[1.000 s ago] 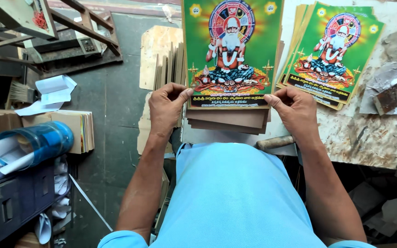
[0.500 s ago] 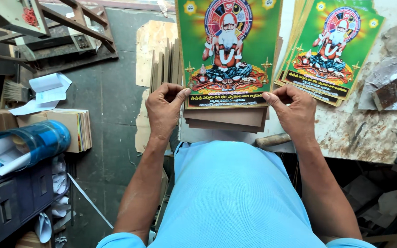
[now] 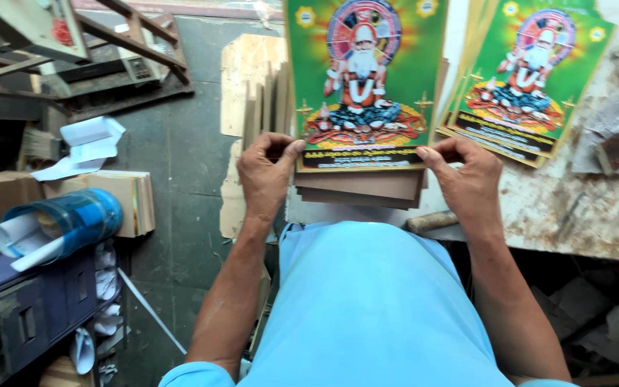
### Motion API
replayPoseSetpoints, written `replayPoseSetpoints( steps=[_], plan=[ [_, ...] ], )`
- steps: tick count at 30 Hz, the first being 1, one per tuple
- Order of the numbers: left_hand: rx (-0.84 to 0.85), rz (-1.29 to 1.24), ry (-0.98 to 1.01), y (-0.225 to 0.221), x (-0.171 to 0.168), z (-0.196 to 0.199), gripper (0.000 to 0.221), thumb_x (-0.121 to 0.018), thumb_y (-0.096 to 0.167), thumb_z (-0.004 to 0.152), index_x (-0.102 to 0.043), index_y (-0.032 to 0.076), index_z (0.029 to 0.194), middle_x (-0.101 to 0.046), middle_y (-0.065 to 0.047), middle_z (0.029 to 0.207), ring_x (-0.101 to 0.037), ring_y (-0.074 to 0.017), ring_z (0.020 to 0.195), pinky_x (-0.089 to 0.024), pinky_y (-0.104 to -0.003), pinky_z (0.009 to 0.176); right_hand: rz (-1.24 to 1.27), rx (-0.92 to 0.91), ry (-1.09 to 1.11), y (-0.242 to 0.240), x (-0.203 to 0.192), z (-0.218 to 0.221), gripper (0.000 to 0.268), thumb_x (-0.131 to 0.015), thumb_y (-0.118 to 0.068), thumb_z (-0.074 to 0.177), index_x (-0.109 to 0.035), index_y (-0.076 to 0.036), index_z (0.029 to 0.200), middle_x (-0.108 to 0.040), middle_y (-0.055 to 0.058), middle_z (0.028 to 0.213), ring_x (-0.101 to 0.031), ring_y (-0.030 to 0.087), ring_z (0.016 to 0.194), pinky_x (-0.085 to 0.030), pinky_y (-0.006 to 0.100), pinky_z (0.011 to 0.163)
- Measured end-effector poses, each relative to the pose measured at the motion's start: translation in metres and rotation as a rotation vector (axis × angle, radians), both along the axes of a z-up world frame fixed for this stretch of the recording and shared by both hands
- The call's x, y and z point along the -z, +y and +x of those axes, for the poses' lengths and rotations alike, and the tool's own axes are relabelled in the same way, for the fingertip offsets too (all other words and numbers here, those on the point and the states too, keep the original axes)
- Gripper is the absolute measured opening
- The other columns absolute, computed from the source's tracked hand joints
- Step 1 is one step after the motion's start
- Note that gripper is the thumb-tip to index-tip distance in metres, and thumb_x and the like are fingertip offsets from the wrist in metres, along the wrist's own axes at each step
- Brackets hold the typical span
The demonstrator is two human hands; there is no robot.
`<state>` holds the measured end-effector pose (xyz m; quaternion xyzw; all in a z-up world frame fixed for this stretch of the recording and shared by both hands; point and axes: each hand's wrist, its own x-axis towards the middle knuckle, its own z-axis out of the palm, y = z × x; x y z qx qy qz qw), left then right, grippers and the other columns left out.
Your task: The person applies white paste with a brush onto a cardboard sheet, then aligns a printed devotional poster on top of the pasted board. They press and smooth the poster with a hand roller and by hand, then stack the finished board with others and repeat the process on the next sheet.
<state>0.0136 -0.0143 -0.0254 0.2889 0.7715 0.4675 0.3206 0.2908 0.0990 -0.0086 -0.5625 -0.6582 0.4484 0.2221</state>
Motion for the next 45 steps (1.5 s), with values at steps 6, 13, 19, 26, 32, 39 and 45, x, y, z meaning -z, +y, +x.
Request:
replayPoseSetpoints(
  steps=[6,13,19,26,32,39,45],
  plan=[
    [-0.040,-0.020,0.009,0.001,-0.006,0.002,0.017,-0.083,0.017,0.087,-0.075,0.003,0.090,-0.075,-0.001,0.078,-0.068,-0.0042,0.069,-0.057,-0.022,0.065,0.007,0.012,0.023,-0.001,0.007,0.001,0.021,-0.083,-0.019,0.096,-0.073,-0.001,0.096,-0.073,0.002,0.085,-0.065,0.004,0.076,-0.052,0.021,0.071],
    [-0.028,-0.054,0.013,0.002,-0.006,0.002,0.018,-0.084,0.019,0.087,-0.074,0.004,0.089,-0.075,0.000,0.076,-0.066,-0.0039,0.067,-0.056,-0.022,0.063,-0.080,0.019,-0.009,0.002,0.010,0.003,0.023,-0.083,-0.022,0.095,-0.072,-0.002,0.095,-0.070,-0.001,0.080,-0.060,0.002,0.072,-0.049,0.019,0.066],
    [0.020,-0.092,0.002,0.003,-0.004,-0.006,0.022,-0.085,0.022,0.086,-0.073,0.003,0.089,-0.074,-0.001,0.075,-0.066,-0.0047,0.067,-0.056,-0.023,0.063,-0.223,0.038,0.106,0.007,0.019,0.009,0.022,-0.082,-0.023,0.093,-0.072,-0.004,0.094,-0.068,-0.004,0.078,-0.057,0.001,0.069,-0.046,0.017,0.062],
    [0.110,-0.192,0.014,-0.004,-0.017,-0.009,0.024,-0.084,0.024,0.085,-0.073,0.004,0.089,-0.074,0.000,0.074,-0.067,-0.0056,0.067,-0.055,-0.024,0.062,-0.239,0.000,-0.078,-0.004,-0.001,0.012,0.023,-0.083,-0.023,0.090,-0.074,-0.002,0.091,-0.069,-0.001,0.074,-0.056,0.002,0.066,-0.045,0.020,0.059],
    [0.157,-0.271,-0.047,-0.002,-0.016,-0.015,0.025,-0.084,0.026,0.084,-0.073,0.004,0.089,-0.072,-0.002,0.073,-0.064,-0.0075,0.066,-0.053,-0.025,0.061,-0.241,-0.014,-0.128,-0.001,-0.002,0.013,0.027,-0.083,-0.028,0.087,-0.074,-0.003,0.090,-0.069,0.001,0.071,-0.057,0.005,0.065,-0.047,0.024,0.059],
    [0.156,0.006,0.006,0.077,0.012,-0.045,0.046,-0.084,0.025,0.086,-0.066,0.005,0.123,-0.073,-0.004,0.096,-0.070,-0.0099,0.083,-0.061,-0.027,0.075,0.011,-0.017,-0.199,0.083,0.007,-0.022,0.033,-0.085,-0.029,0.090,-0.071,-0.004,0.106,-0.067,0.001,0.079,-0.062,0.008,0.069,-0.052,0.027,0.062],
    [0.284,0.044,-0.147,0.135,0.002,-0.062,0.062,-0.085,0.017,0.080,-0.061,0.010,0.137,-0.070,-0.002,0.095,-0.067,-0.0067,0.075,-0.060,-0.023,0.065,0.070,-0.198,-0.093,0.150,0.012,-0.047,0.048,-0.088,-0.023,0.088,-0.068,-0.007,0.129,-0.061,-0.003,0.076,-0.056,0.004,0.067,-0.048,0.024,0.060]
  ],
)
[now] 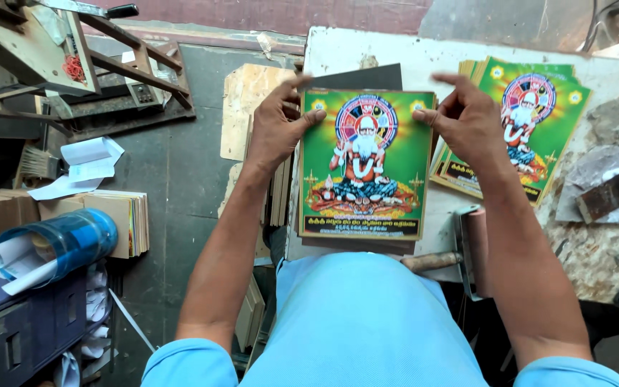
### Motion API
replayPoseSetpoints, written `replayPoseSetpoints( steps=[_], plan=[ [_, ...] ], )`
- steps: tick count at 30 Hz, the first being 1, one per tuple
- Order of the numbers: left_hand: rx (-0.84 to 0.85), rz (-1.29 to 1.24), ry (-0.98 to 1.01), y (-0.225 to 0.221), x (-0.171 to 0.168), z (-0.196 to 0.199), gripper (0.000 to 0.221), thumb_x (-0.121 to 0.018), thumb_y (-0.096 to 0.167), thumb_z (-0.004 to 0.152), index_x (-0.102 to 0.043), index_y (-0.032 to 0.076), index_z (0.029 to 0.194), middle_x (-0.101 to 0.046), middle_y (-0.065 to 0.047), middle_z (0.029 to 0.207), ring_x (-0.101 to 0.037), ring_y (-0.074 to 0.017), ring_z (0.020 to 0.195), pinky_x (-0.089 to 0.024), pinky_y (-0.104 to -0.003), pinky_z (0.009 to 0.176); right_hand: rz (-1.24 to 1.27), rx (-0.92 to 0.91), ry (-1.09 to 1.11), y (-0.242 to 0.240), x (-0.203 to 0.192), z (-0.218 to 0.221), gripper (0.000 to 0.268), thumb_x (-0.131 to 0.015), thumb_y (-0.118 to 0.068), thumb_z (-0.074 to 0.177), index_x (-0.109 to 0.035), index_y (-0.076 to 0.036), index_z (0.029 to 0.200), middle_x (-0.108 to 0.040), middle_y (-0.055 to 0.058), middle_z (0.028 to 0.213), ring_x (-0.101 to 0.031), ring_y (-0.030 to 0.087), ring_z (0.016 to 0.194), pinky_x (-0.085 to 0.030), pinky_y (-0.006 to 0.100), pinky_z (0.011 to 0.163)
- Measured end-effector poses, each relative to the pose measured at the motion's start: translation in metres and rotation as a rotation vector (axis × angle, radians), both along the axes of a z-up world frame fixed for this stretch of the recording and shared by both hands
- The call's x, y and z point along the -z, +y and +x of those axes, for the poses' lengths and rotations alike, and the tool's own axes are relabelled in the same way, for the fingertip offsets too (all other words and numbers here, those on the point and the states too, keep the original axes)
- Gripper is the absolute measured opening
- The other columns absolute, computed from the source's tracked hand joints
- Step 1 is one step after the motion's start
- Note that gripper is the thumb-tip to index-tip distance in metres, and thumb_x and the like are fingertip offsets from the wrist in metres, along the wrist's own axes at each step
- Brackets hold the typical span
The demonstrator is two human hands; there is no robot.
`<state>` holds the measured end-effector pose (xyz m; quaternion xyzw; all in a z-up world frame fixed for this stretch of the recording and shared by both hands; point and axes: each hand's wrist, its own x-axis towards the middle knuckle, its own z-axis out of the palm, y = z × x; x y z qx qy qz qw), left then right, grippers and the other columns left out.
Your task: The person applies white paste with a brush onto a cardboard sheet, then aligns a printed devotional poster on top of the pasted board. They press and smooth the poster with a hand roller and by hand, then stack the finished board with others and repeat the process on the next sheet.
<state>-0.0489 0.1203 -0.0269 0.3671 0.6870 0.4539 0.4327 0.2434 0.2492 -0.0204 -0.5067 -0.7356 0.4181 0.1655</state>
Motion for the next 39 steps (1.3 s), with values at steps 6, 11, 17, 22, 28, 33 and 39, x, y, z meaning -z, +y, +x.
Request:
replayPoseSetpoints(
  steps=[6,11,17,22,28,33,39],
  plan=[
    [-0.034,-0.006,-0.113,0.002,0.022,-0.005,0.044,-0.086,0.014,0.088,-0.071,0.008,0.129,-0.064,0.002,0.087,-0.058,-0.0026,0.073,-0.055,-0.019,0.066,-0.178,0.024,0.134,0.005,0.017,-0.001,0.034,-0.085,-0.017,0.091,-0.074,-0.010,0.123,-0.054,-0.009,0.074,-0.047,0.000,0.067,-0.041,0.019,0.060],
    [-0.029,0.021,-0.143,0.002,0.017,-0.002,0.042,-0.083,0.012,0.088,-0.070,0.008,0.127,-0.063,0.005,0.088,-0.058,-0.0009,0.072,-0.055,-0.017,0.065,-0.211,0.055,0.167,0.005,0.014,-0.001,0.033,-0.086,-0.018,0.091,-0.074,-0.010,0.121,-0.054,-0.010,0.075,-0.047,-0.001,0.068,-0.042,0.018,0.061],
    [-0.021,0.038,-0.126,0.001,0.025,-0.005,0.039,-0.083,0.012,0.090,-0.071,0.009,0.127,-0.062,0.004,0.088,-0.055,-0.0013,0.072,-0.053,-0.017,0.063,-0.201,0.041,0.144,0.008,0.012,-0.003,0.033,-0.086,-0.018,0.092,-0.074,-0.010,0.121,-0.055,-0.009,0.076,-0.048,-0.001,0.068,-0.042,0.018,0.061],
    [0.011,0.036,-0.091,-0.001,0.025,-0.006,0.037,-0.083,0.012,0.092,-0.071,0.011,0.126,-0.067,0.003,0.093,-0.061,-0.0020,0.075,-0.057,-0.018,0.064,-0.205,0.011,0.120,0.005,0.019,0.004,0.032,-0.086,-0.017,0.094,-0.074,-0.009,0.122,-0.057,-0.008,0.077,-0.049,-0.001,0.069,-0.041,0.018,0.060],
    [0.000,0.102,-0.186,-0.003,0.028,-0.004,0.041,-0.084,0.012,0.092,-0.068,0.010,0.130,-0.066,0.002,0.099,-0.067,-0.0043,0.079,-0.061,-0.021,0.068,-0.081,-0.001,0.165,-0.003,0.024,0.010,0.048,-0.092,-0.023,0.098,-0.068,-0.007,0.136,-0.057,-0.006,0.082,-0.052,0.000,0.074,-0.045,0.019,0.066],
    [-0.078,0.101,-0.109,-0.005,0.035,0.002,0.058,-0.086,0.012,0.091,-0.057,0.011,0.141,-0.065,-0.001,0.092,-0.069,-0.0064,0.077,-0.061,-0.022,0.065,0.263,0.009,-0.082,-0.036,0.016,0.022,0.087,-0.097,-0.040,0.086,-0.051,-0.009,0.154,-0.056,0.000,0.079,-0.054,0.009,0.069,-0.047,0.026,0.062],
    [-0.140,0.093,0.045,-0.007,0.038,0.010,0.064,-0.085,0.023,0.088,-0.055,0.011,0.144,-0.071,-0.006,0.094,-0.075,-0.0102,0.080,-0.066,-0.023,0.063,0.356,-0.051,-0.231,-0.147,-0.015,0.058,0.103,-0.093,-0.045,0.071,-0.046,-0.010,0.155,-0.056,0.005,0.077,-0.054,0.019,0.071,-0.048,0.037,0.066]
  ],
)
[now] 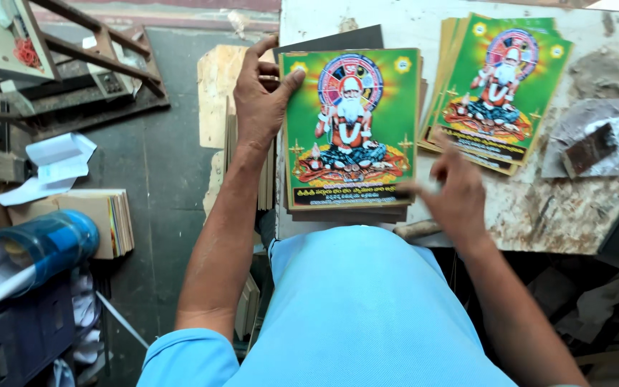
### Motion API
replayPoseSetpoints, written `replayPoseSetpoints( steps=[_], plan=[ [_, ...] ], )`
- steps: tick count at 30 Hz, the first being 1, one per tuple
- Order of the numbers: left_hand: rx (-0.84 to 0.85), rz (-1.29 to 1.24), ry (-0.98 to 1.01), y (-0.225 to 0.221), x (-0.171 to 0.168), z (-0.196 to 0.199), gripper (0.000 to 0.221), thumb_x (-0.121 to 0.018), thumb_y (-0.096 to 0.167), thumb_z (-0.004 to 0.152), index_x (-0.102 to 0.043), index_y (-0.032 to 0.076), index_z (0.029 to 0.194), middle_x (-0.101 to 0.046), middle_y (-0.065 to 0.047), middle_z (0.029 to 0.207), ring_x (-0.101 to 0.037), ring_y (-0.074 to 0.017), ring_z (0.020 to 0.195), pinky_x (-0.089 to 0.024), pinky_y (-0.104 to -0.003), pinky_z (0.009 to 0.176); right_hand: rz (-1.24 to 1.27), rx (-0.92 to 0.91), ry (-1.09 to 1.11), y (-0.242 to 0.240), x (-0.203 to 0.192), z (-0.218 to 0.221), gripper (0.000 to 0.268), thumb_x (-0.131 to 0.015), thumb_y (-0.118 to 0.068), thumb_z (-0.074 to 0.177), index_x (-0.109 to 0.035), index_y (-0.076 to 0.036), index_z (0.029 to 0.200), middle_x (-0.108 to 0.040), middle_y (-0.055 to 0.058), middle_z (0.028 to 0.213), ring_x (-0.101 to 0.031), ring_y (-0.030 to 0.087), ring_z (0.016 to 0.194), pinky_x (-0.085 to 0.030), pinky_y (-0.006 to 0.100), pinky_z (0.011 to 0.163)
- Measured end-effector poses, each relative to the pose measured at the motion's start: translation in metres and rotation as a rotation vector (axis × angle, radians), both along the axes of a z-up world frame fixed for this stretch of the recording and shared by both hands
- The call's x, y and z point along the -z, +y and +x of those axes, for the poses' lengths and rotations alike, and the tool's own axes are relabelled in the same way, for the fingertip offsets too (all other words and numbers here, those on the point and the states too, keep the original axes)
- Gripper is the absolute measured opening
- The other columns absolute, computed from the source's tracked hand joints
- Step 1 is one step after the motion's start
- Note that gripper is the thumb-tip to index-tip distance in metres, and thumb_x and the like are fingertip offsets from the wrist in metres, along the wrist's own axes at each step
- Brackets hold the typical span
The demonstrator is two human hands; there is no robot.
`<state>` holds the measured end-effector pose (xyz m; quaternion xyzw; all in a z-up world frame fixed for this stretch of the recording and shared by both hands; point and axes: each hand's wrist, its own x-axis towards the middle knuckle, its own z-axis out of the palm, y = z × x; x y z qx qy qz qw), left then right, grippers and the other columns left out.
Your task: The person applies white paste with a brush onto a cardboard sheet, then aligns a printed devotional poster on top of the pasted board. They press and smooth the poster with a hand roller and by hand, then stack the finished board with others and repeat the process on the next sheet.
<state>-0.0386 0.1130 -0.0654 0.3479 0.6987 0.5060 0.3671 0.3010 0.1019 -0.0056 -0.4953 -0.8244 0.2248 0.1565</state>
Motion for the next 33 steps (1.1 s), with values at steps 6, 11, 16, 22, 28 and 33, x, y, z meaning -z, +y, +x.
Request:
replayPoseSetpoints(
  steps=[6,11,16,22,28,33],
  plan=[
    [0.016,0.005,0.163,-0.046,0.000,0.014,0.068,-0.085,0.029,0.090,-0.053,0.009,0.146,-0.068,-0.010,0.123,-0.072,-0.0186,0.103,-0.065,-0.030,0.083,-0.141,0.404,0.152,-0.053,0.028,0.092,0.073,-0.087,-0.034,0.089,-0.054,-0.008,0.149,-0.059,0.008,0.084,-0.058,0.021,0.075,-0.052,0.036,0.070],
    [0.074,0.019,0.105,-0.111,-0.022,0.043,0.062,-0.082,0.024,0.091,-0.056,0.006,0.145,-0.064,-0.012,0.129,-0.068,-0.0215,0.113,-0.060,-0.035,0.094,0.089,0.268,-0.059,-0.069,0.045,0.109,0.033,-0.077,-0.016,0.093,-0.059,-0.012,0.120,-0.065,0.011,0.105,-0.063,0.028,0.092,-0.052,0.042,0.084],
    [0.015,0.031,-0.131,-0.138,0.003,0.048,0.057,-0.081,0.022,0.092,-0.059,0.006,0.142,-0.064,-0.011,0.134,-0.067,-0.0229,0.118,-0.058,-0.035,0.102,0.246,-0.159,-0.340,-0.087,0.032,0.081,0.054,-0.070,-0.005,0.075,-0.071,-0.016,0.128,-0.065,0.010,0.122,-0.060,0.031,0.115,-0.044,0.045,0.098],
    [0.032,0.120,-0.899,-0.139,0.038,0.033,0.056,-0.078,0.012,0.092,-0.055,0.002,0.142,-0.060,-0.013,0.142,-0.057,-0.0221,0.132,-0.048,-0.036,0.115,0.321,-0.183,-0.298,-0.092,0.047,0.088,0.042,-0.074,-0.006,0.072,-0.070,-0.013,0.113,-0.067,0.008,0.117,-0.060,0.032,0.121,-0.040,0.045,0.104],
    [0.031,0.200,-0.753,-0.142,0.029,0.038,0.051,-0.075,0.008,0.095,-0.056,0.002,0.142,-0.060,-0.012,0.142,-0.058,-0.0200,0.130,-0.050,-0.034,0.113,-0.246,0.501,0.757,-0.094,0.082,0.119,0.016,-0.072,-0.001,0.100,-0.060,-0.010,0.106,-0.068,0.004,0.112,-0.063,0.021,0.108,-0.048,0.043,0.107],
    [-0.029,0.123,-0.702,-0.139,0.017,0.045,0.043,-0.067,0.009,0.100,-0.058,0.001,0.142,-0.065,-0.013,0.139,-0.062,-0.0178,0.123,-0.055,-0.030,0.105,-0.374,0.469,1.367,-0.080,0.066,0.129,0.009,-0.061,0.004,0.101,-0.055,-0.002,0.103,-0.062,0.004,0.097,-0.067,0.022,0.098,-0.044,0.047,0.125]
  ],
)
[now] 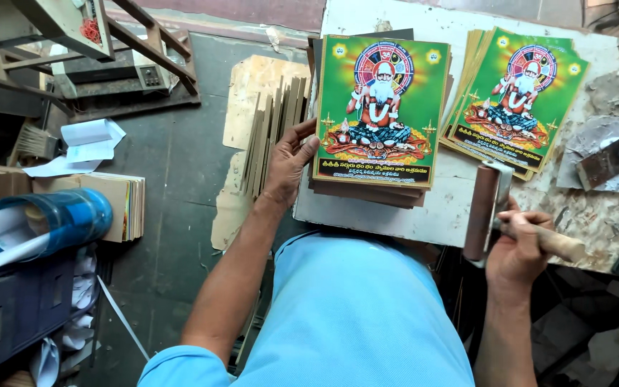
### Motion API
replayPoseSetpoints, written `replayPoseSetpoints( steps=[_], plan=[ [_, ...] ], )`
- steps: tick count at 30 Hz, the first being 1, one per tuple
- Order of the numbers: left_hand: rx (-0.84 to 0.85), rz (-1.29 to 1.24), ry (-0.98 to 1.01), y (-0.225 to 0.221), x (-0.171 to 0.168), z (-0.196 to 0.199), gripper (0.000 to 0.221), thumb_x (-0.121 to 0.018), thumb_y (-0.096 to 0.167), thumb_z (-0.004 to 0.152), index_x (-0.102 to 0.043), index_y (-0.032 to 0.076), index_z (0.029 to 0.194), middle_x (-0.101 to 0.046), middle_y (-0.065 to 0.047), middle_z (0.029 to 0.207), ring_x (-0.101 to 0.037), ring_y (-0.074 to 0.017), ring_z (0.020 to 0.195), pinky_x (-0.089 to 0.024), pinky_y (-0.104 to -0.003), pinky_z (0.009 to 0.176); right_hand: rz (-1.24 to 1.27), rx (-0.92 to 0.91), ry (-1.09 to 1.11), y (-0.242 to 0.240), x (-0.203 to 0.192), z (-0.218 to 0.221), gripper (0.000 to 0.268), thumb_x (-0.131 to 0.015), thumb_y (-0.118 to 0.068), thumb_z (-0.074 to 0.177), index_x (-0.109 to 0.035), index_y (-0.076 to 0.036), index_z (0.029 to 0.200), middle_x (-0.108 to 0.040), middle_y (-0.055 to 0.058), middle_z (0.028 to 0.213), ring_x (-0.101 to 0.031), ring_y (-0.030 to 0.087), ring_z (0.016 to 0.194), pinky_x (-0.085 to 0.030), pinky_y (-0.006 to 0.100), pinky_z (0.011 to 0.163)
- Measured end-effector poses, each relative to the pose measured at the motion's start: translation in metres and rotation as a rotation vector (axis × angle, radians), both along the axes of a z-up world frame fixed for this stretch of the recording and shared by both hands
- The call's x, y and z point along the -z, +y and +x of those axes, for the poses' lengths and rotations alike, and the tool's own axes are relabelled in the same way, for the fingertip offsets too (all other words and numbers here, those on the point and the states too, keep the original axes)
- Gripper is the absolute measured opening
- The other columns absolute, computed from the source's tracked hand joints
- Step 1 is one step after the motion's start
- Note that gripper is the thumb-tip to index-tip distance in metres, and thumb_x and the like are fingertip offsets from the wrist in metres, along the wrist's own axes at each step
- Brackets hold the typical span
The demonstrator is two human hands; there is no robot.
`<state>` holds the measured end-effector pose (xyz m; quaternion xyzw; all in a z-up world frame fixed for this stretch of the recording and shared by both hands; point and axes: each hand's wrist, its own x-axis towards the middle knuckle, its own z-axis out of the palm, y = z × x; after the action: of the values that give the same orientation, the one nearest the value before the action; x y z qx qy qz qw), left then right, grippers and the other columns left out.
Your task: The person applies white paste with a brush onto a cardboard sheet, then aligns a printed devotional poster on top of the pasted board. They press and smooth the poster with a hand roller and by hand, then stack the finished board with others and repeat the process on the next sheet.
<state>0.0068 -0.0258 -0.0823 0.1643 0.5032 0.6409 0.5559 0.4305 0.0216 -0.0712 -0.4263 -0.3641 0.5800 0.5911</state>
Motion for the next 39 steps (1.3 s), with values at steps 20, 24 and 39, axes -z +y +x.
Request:
replayPoseSetpoints(
  steps=[20,24,39],
  plan=[
    [-0.088,0.148,0.824,-0.024,0.020,0.042,0.074,-0.067,0.033,0.097,-0.041,0.000,0.158,-0.047,-0.023,0.158,-0.049,-0.0364,0.148,-0.040,-0.043,0.126,0.165,-0.543,-0.407,0.133,-0.056,-0.178,0.012,-0.060,-0.002,0.106,-0.052,-0.003,0.115,-0.058,0.002,0.079,-0.057,0.008,0.065,-0.048,0.025,0.057],
    [-0.084,0.173,0.788,-0.019,0.013,0.041,0.076,-0.068,0.033,0.095,-0.040,0.000,0.157,-0.044,-0.024,0.160,-0.046,-0.0377,0.151,-0.038,-0.045,0.128,0.154,-0.487,-0.309,0.217,-0.054,-0.220,0.014,-0.061,-0.001,0.114,-0.048,-0.002,0.116,-0.051,0.003,0.075,-0.050,0.010,0.054,-0.046,0.027,0.050],
    [-0.039,0.221,0.738,-0.024,0.010,0.038,0.077,-0.068,0.030,0.097,-0.035,0.001,0.160,-0.043,-0.021,0.156,-0.045,-0.0327,0.146,-0.036,-0.041,0.125,0.169,-0.443,-0.402,0.050,-0.078,-0.165,0.008,-0.064,-0.004,0.100,-0.060,0.000,0.105,-0.062,0.003,0.077,-0.055,0.006,0.060,-0.046,0.024,0.053]
  ],
)
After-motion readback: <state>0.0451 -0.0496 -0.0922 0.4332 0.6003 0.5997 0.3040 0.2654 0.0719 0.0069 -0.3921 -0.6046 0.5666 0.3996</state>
